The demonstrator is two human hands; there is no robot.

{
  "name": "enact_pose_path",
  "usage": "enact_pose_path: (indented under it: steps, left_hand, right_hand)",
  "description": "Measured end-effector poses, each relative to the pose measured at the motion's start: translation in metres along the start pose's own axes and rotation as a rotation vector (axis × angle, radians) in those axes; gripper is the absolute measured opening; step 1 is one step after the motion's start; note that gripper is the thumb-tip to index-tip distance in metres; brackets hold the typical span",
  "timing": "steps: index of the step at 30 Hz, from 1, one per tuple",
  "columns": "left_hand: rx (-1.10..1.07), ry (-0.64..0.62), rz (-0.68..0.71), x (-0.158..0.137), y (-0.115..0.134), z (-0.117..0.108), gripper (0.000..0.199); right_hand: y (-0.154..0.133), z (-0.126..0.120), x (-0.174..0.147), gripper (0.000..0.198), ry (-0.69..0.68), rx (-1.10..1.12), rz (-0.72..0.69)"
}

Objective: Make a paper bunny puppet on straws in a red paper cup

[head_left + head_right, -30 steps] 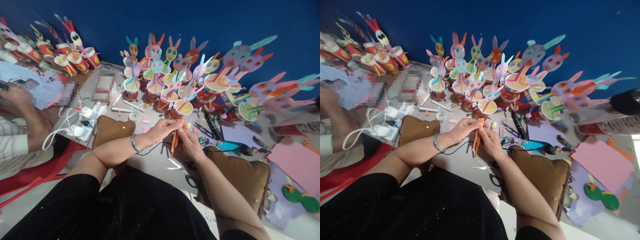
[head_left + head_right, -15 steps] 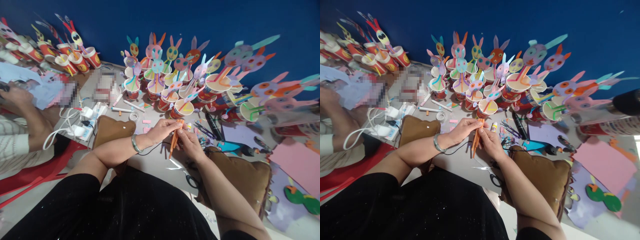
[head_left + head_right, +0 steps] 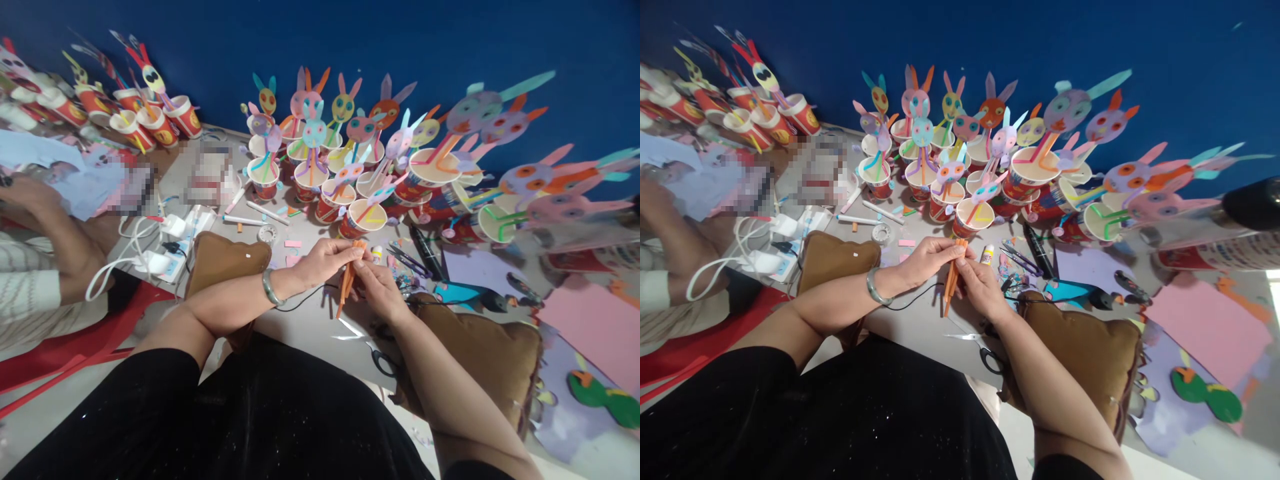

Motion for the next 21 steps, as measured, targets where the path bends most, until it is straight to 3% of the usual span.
enact_pose_path:
  steps: [7,13,21]
  left_hand:
    - [-0.009,0.043,0.015,-0.001,-0.002,0.0,0.054]
    - [0.022,0.104,0.17,0.006,-0.004,-0.004,0.046]
    - [0.048,0.084,0.139,0.008,-0.005,-0.007,0.049]
  right_hand:
    - [-0.006,0.0,0.001,0.063,0.047,-0.03,-0.039]
    - [-0.003,0.002,0.001,0.063,0.126,-0.078,-0.038]
    - [0.005,0.0,0.003,0.06,0.114,-0.06,-0.037]
Point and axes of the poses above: each hand's wrist, its own x-axis towards the middle knuckle, its own z-axis out of the palm, y = z × x, the point moved 3 cm from there along x, towards the middle knuckle, and after that the axes turned 7 degrees about -x, right-handed, at the moved point
